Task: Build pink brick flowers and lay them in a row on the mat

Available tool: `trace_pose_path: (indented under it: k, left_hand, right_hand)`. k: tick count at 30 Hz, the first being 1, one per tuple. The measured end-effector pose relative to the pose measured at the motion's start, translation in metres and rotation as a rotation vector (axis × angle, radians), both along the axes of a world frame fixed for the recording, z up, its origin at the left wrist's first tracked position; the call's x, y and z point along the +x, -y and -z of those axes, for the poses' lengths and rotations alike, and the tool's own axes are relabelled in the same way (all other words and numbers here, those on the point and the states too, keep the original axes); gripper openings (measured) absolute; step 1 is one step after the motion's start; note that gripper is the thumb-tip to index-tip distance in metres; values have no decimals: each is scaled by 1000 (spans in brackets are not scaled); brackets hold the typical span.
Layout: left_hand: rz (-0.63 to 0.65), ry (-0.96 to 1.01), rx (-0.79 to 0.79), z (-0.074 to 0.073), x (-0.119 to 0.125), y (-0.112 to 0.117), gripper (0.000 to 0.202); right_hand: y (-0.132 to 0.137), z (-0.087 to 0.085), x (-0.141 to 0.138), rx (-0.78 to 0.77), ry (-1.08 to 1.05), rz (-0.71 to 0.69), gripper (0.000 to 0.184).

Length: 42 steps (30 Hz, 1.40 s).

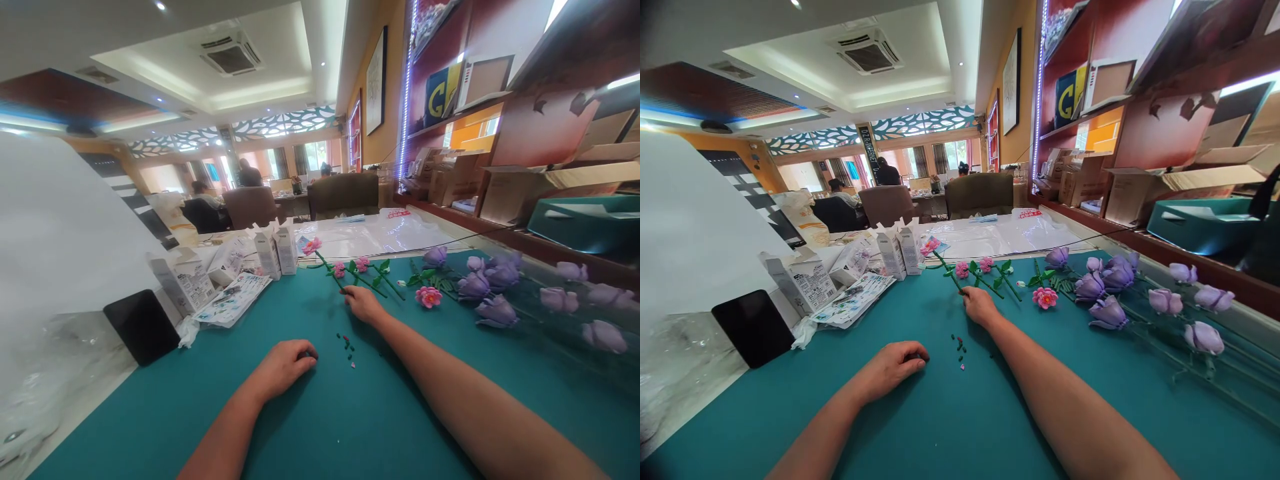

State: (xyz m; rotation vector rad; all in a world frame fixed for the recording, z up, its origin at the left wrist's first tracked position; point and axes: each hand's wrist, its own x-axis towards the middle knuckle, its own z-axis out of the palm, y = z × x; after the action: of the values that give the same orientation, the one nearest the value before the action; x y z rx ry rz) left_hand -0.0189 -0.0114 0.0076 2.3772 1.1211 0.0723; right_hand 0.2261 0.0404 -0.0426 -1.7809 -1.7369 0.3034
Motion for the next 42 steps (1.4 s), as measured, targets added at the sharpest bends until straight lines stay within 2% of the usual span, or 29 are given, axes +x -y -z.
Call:
trace_pose_path:
  k: [11, 17, 25, 37, 42]
  left_hand:
    - [-4, 0, -17, -2, -1, 1, 33]
    - [-4, -17, -8, -5, 1, 3, 33]
    - [-14, -14, -8, -4, 0, 2, 32]
    - [-22, 2, -25, -3, 0, 3, 33]
    - [-13, -17, -13, -1, 0, 1, 32]
  right_hand:
    - [0, 3, 6, -107, 183, 81, 31]
    - [5, 0, 7, -139, 254, 130, 37]
    - [12, -5, 1, -180, 361, 144, 26]
    - [19, -5, -2, -145, 454, 150, 17]
    - [23, -21, -4, -60, 476, 210, 21]
